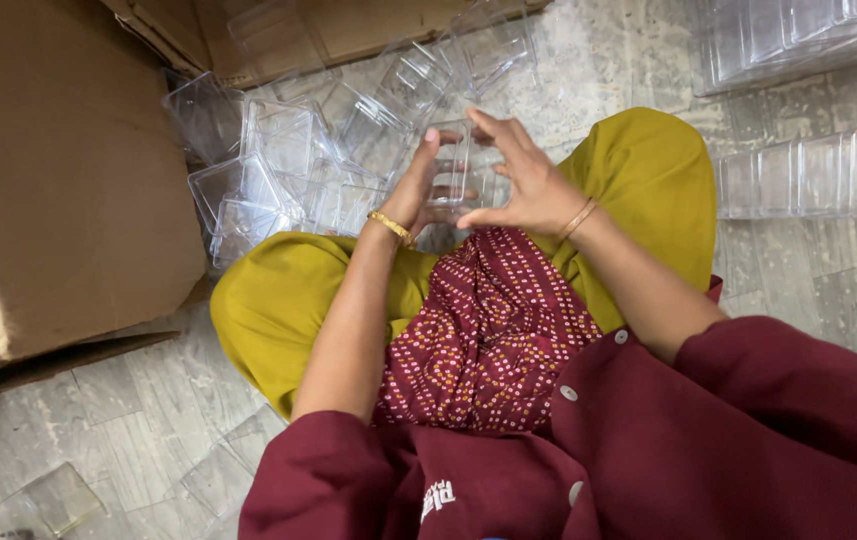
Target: The person sits on the floor among piles of clear plastic boxes and loose lids. They pick up a base, fit a lid onto it, press the edges to snap it closed, and place the finished box onto a stack or pile beside them, repeating this one box at a time.
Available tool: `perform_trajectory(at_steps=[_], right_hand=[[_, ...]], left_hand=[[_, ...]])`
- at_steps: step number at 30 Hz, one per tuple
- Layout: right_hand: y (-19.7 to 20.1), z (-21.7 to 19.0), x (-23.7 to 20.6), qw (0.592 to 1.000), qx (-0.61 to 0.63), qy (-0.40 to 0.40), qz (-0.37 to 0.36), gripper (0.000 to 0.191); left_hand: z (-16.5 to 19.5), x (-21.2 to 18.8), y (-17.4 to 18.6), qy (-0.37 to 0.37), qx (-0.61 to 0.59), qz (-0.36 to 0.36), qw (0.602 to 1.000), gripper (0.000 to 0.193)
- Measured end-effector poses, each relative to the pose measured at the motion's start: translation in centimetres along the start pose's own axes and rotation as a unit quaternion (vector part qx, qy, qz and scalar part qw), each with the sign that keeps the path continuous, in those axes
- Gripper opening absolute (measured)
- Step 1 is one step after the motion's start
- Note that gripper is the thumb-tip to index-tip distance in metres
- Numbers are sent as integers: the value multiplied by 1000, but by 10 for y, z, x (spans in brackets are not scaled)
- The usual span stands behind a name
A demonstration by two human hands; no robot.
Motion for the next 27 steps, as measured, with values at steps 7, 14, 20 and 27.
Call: perform_trajectory(at_steps=[7,14,20,27], right_hand=[[28,9,-41,995,-79,31,56,118],[153,52,-234,817,-375,-137,416,79],[165,88,-309,755,-381,-289,448,68],[157,110,-312,765,-359,-291,450,69]], left_hand=[[-13,10,10,-97,98,13,990,76],[-4,1,49,-213,152,216,941,28],[-4,0,29,-204,178,180,946,25],[3,-5,20,-210,191,190,940,25]])
Point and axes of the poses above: each hand's wrist, its own x-axis towards the middle knuckle, its own y-axis out of the back of the hand, z = x × y, the point moved 1 cm from there along x, towards the middle knuckle, and after that the axes turned 10 degrees about -z, right-handed, at the moved point
